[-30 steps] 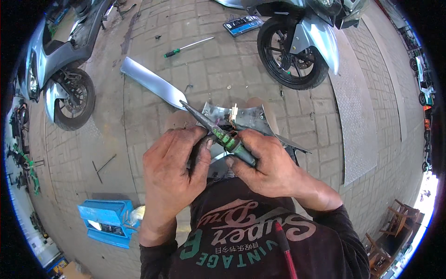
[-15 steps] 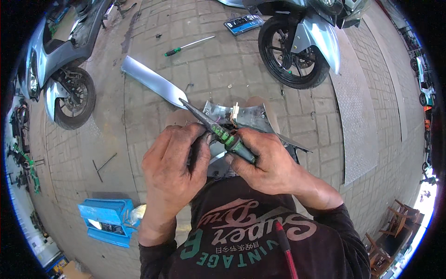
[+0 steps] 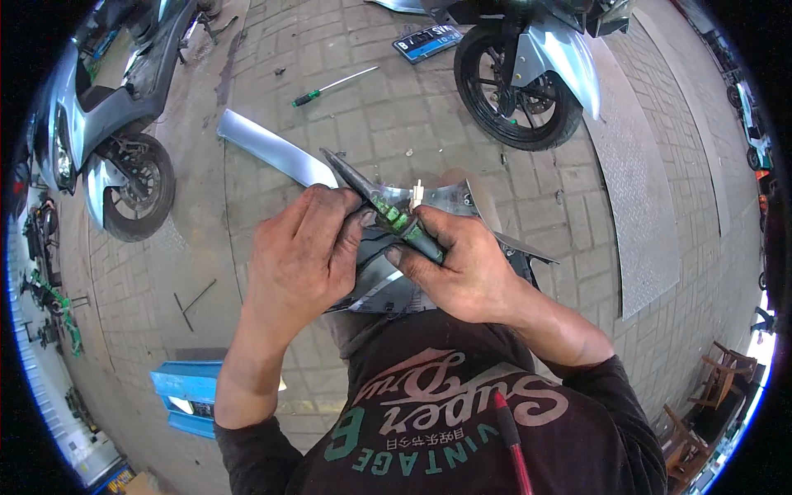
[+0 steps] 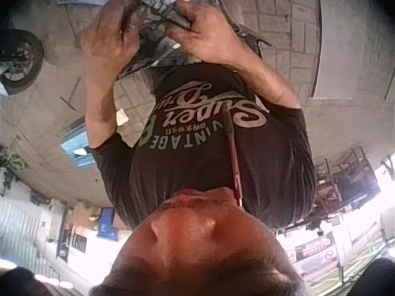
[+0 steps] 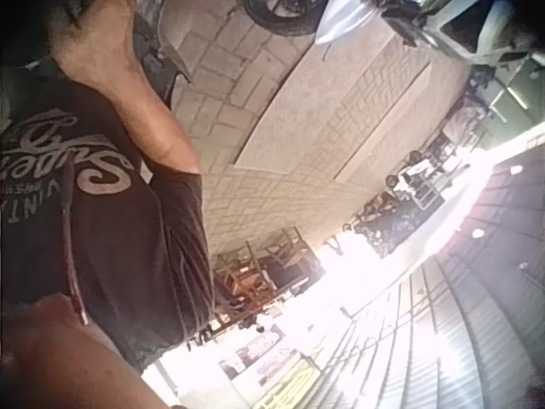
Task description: The person tapes electrical wires on a motorcycle fairing component and then uses pliers to strip or crimp a wire before installing the fairing piece onto the front of a motorcycle.
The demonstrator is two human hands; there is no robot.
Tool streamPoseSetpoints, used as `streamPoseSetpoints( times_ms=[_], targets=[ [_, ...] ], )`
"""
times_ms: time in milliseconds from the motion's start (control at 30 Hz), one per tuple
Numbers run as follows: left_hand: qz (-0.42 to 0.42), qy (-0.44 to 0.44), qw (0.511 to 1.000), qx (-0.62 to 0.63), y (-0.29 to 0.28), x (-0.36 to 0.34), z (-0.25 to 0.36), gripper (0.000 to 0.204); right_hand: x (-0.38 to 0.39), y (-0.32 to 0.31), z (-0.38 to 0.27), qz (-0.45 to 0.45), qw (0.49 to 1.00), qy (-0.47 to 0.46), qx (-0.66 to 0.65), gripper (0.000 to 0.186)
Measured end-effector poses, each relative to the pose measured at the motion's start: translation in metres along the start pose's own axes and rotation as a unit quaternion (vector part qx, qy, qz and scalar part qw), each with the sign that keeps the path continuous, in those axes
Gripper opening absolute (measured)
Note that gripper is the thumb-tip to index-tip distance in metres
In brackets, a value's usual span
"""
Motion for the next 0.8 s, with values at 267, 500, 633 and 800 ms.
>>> streamPoseSetpoints(
  times_ms=[267, 500, 633, 800],
  targets=[
    [0.060, 0.001, 0.998, -0.015, -0.012, -0.001, 0.010, 0.013, 0.010, -0.002, -0.016, 0.000, 0.990, -0.140, 0.017, 0.019],
    [0.043, -0.013, 0.999, -0.016, -0.015, -0.001, 0.010, 0.011, 0.008, -0.003, -0.020, 0.003, 0.991, -0.131, 0.038, 0.022],
    [0.045, -0.046, 0.998, 0.012, -0.014, 0.001, 0.006, 0.011, 0.007, -0.005, -0.022, -0.001, 0.991, -0.127, 0.040, 0.021],
    [0.048, -0.060, 0.997, 0.013, -0.013, 0.000, 0.003, 0.012, 0.005, -0.006, -0.019, -0.002, 0.990, -0.134, 0.047, 0.020]
  ],
)
Point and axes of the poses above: each hand's wrist, its own x-axis away from the middle knuckle, its own y-axis out of the palm, z = x × y, the point moved 7 cm from there along -x, towards the middle knuckle, and after that the axes turned 15 degrees about y, right-handed, at the moved point
